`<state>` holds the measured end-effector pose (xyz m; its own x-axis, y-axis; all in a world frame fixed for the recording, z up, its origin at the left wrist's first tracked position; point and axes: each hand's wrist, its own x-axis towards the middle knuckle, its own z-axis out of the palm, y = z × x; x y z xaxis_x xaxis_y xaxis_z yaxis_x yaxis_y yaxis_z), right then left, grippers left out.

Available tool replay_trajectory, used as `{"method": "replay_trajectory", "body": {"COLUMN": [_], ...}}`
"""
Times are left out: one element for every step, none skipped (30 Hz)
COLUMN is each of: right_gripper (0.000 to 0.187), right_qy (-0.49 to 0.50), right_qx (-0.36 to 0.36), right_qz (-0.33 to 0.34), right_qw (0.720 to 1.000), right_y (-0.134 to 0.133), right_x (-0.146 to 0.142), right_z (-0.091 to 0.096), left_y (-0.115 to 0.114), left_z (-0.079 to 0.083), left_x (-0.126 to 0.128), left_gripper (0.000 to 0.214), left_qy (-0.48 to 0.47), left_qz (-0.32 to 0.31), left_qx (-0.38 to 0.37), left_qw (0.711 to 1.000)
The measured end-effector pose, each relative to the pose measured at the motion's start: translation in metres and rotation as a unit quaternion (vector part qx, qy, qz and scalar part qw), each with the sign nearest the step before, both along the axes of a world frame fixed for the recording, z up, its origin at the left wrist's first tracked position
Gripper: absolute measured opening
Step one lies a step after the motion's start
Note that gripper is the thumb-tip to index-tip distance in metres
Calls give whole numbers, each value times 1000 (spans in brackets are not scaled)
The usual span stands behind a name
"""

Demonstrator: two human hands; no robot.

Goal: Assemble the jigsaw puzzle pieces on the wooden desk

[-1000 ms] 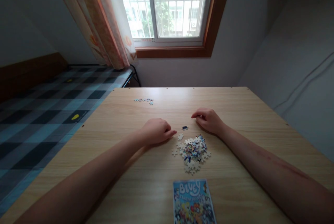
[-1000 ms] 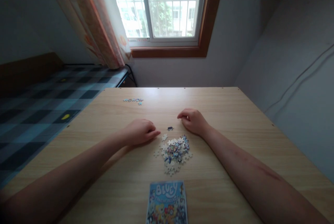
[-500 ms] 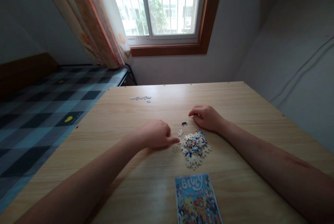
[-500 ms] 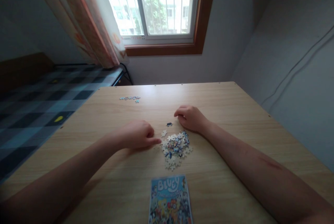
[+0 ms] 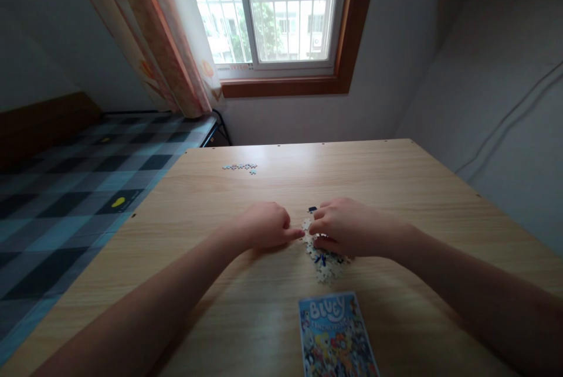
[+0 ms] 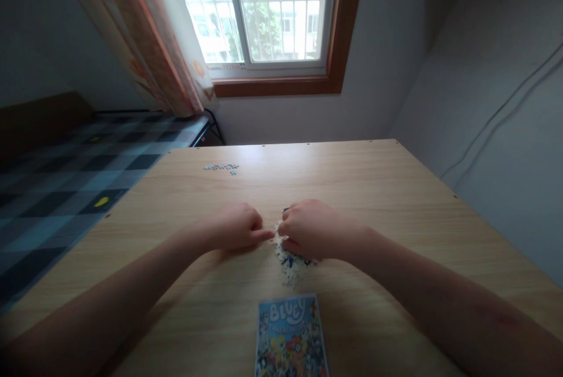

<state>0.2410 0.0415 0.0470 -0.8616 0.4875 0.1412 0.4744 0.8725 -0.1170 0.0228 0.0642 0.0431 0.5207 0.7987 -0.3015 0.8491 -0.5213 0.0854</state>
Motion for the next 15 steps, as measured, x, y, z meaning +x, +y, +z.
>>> {"method": "replay_trajectory", "body": {"right_gripper": [16, 16, 16, 16, 16, 16, 17, 18, 18, 18, 18, 18, 19, 20, 20], "right_qy": [-2, -1, 1, 1, -3, -12, -25, -40, -57, -71, -80, -81, -74, -60, -37], "right_qx": [-2, -4, -7, -10, -12, -13, -16, -19, -24, -29, -33, -35, -33, -29, -23], "right_qz": [-3, -5, -6, -7, -9, -11, -15, -20, -25, -29, -34, -38, -40, -42, -47], "right_qw": [1000, 1000, 1000, 1000, 1000, 1000, 999, 999, 998, 997, 996, 995, 996, 997, 998], "right_y": [-1, -1, -1, -1, 0, 0, 0, 0, 0, -1, -1, -1, 0, 3, 7], "right_x": [-1, -2, -3, -3, -3, -2, -2, -2, -2, -2, -1, -1, 0, 2, 5], "right_z": [-1, -3, -3, -4, -3, -3, -1, 0, 3, 5, 8, 10, 12, 13, 13], "left_y": [0, -1, -1, 0, 0, 1, 2, 4, 5, 6, 8, 9, 11, 12, 13], "left_z": [-2, -3, -4, -4, -4, -4, -3, -2, 0, 1, 2, 4, 5, 6, 7], "left_x": [1, 2, 2, 2, 1, 0, -1, -3, -4, -6, -7, -8, -10, -11, -12], "left_gripper": [54, 54, 53, 52, 51, 49, 48, 47, 46, 47, 47, 48, 48, 46, 44], "left_qy": [4, 8, 10, 9, 5, 0, -6, -11, -17, -22, -28, -35, -42, -50, -58], "left_qz": [1, -2, -5, -8, -11, -13, -16, -19, -21, -22, -21, -19, -17, -17, -18], "left_qx": [14, 25, 31, 31, 27, 19, 10, 1, -7, -16, -26, -37, -46, -54, -59], "left_qw": [1000, 1000, 999, 999, 1000, 1000, 1000, 1000, 1000, 999, 999, 999, 998, 997, 996]}}
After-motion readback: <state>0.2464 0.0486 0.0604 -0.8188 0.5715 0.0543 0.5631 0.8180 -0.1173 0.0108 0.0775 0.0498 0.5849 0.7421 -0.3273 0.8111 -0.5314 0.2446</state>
